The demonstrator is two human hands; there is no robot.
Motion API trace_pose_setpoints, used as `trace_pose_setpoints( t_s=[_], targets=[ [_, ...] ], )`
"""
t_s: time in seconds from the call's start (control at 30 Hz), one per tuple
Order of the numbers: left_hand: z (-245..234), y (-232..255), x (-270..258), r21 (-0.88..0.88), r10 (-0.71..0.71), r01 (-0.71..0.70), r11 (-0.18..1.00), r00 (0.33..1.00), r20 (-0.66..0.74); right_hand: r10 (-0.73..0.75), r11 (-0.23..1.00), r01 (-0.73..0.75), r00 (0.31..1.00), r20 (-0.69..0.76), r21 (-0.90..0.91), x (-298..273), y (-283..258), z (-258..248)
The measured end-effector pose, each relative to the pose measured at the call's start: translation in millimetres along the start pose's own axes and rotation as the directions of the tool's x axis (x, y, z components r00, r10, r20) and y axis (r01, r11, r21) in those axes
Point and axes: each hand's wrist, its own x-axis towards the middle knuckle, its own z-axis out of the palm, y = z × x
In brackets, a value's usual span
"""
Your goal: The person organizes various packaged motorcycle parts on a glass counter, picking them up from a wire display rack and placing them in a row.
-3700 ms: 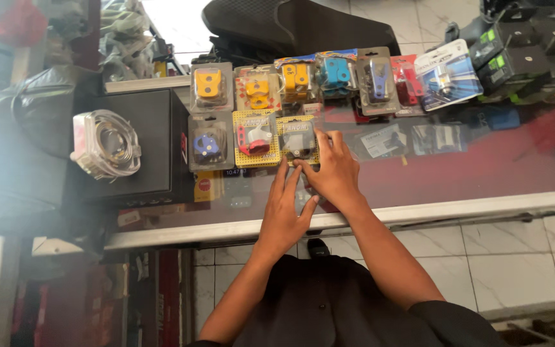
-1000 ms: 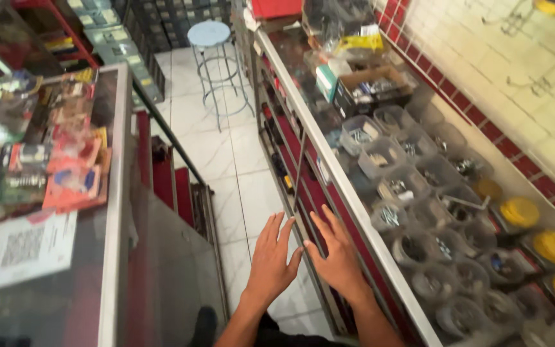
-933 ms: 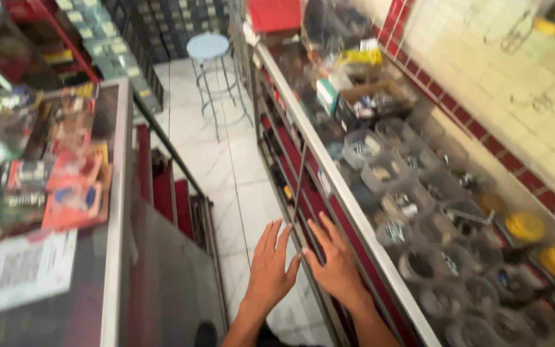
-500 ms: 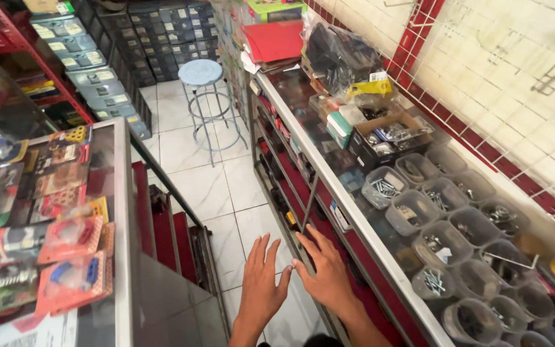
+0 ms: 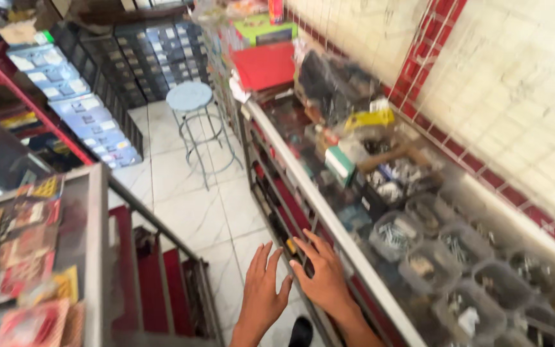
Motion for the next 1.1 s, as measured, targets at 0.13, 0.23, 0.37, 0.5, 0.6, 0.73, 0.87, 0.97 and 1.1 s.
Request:
trace_pose_setpoints(
  t_s=[0.13, 0.23, 0.37, 0.5, 0.6, 0.73, 0.87, 0.97, 1.1],
  targets=[
    [16.9, -2.4, 62.2, -0.006, 0.093, -0.092, 0.996, 0.995, 0.034, -0.039, 0.999, 0.044, 0.988, -0.149, 0.032, 51.8, 17.3, -16.2],
    [27.4, 2.2, 106.9, -0.018, 0.147, -0.146, 0.989, 0.987, 0.062, -0.042, 0.999, 0.046, 0.981, -0.191, 0.016, 74.1, 27.7, -33.8],
    [47.6, 14.0, 144.8, -0.098, 0.183, -0.174, 0.98, 0.979, 0.092, 0.018, 1.0, -0.017, 0.976, -0.216, 0.008, 91.3, 43.1, -52.8],
    [67.8, 17.6, 166.4, -0.148, 0.202, -0.18, 0.972, 0.968, 0.148, 0.063, 0.998, -0.065, 0.967, -0.248, 0.002, 102.3, 57.6, -60.7],
    [78.2, 12.7, 183.9, -0.18, 0.241, -0.209, 0.961, 0.954, 0.177, 0.082, 0.997, -0.077, 0.964, -0.253, 0.031, 113.5, 66.5, -63.1],
    [90.4, 3.3, 211.2, -0.242, 0.266, -0.212, 0.947, 0.938, 0.222, 0.082, 0.996, -0.086, 0.952, -0.296, 0.0, 126.3, 71.1, -62.6],
    [96.8, -6.6, 246.2, -0.332, 0.353, -0.27, 0.904, 0.908, 0.224, 0.097, 0.994, -0.11, 0.925, -0.368, -0.016, 150.5, 69.2, -63.9],
    [94.6, -15.0, 279.4, -0.378, 0.431, -0.34, 0.861, 0.882, 0.19, 0.115, 0.989, -0.143, 0.893, -0.436, -0.03, 173.0, 59.3, -61.4],
    [78.0, -21.2, 338.7, -0.459, 0.551, -0.455, 0.763, 0.83, 0.092, 0.067, 0.987, -0.134, 0.844, -0.532, -0.088, 211.8, 38.5, -69.9]
  ],
)
